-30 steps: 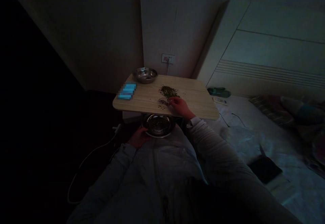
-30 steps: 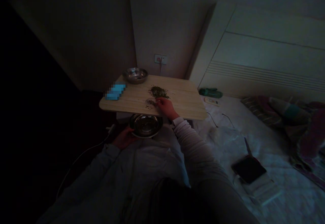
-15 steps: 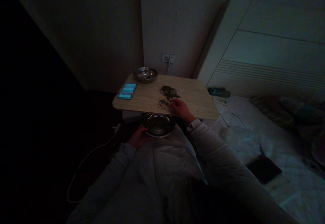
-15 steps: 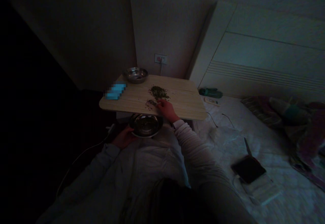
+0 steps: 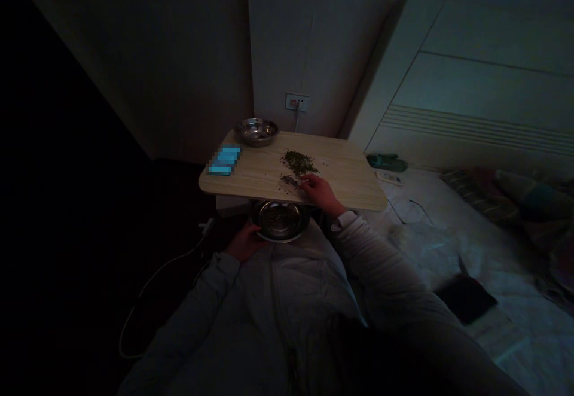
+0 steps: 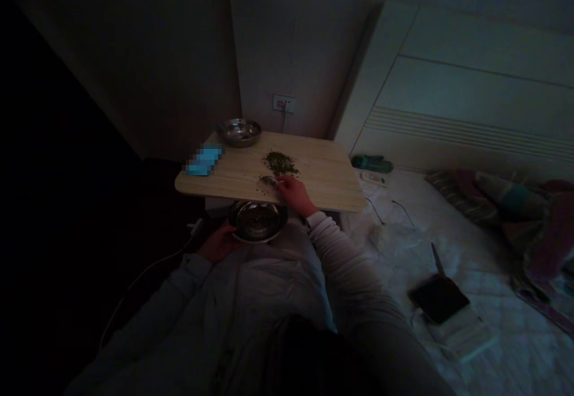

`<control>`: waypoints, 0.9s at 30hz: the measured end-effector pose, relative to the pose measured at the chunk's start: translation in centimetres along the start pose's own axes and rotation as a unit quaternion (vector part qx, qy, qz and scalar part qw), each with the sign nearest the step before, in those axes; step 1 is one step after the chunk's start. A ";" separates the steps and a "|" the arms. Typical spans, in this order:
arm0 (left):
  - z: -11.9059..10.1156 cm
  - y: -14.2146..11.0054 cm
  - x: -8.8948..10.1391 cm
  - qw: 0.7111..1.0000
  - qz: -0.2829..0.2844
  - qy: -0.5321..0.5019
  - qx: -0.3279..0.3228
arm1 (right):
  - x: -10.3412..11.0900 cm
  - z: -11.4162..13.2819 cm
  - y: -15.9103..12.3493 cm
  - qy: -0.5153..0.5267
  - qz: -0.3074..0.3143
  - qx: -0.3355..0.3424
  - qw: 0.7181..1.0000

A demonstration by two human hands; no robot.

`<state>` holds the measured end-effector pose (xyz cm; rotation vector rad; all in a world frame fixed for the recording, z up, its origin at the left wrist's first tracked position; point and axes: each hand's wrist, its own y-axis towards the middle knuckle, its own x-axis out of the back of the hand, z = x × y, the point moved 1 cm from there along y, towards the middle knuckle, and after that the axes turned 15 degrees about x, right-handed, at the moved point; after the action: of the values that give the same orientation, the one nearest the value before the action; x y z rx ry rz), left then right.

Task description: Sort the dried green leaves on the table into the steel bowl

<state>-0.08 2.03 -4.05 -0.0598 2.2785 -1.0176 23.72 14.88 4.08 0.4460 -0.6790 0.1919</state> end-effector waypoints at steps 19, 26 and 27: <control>0.1 0.6 0.4 1.000 -0.004 -0.011 0.000 | -0.4 0.9 -0.4 0.011 0.009 -0.018 1.000; 0.0 0.6 0.5 1.000 0.008 -0.006 0.003 | -0.7 1.2 -0.6 0.040 0.012 -0.019 0.999; 0.0 0.5 0.4 1.000 0.006 -0.007 0.004 | -0.7 1.1 -0.6 0.036 0.012 -0.016 0.999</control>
<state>-0.30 2.26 -4.66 -0.0495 2.2597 -1.0186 22.71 13.84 4.18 0.3983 -0.6157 0.2191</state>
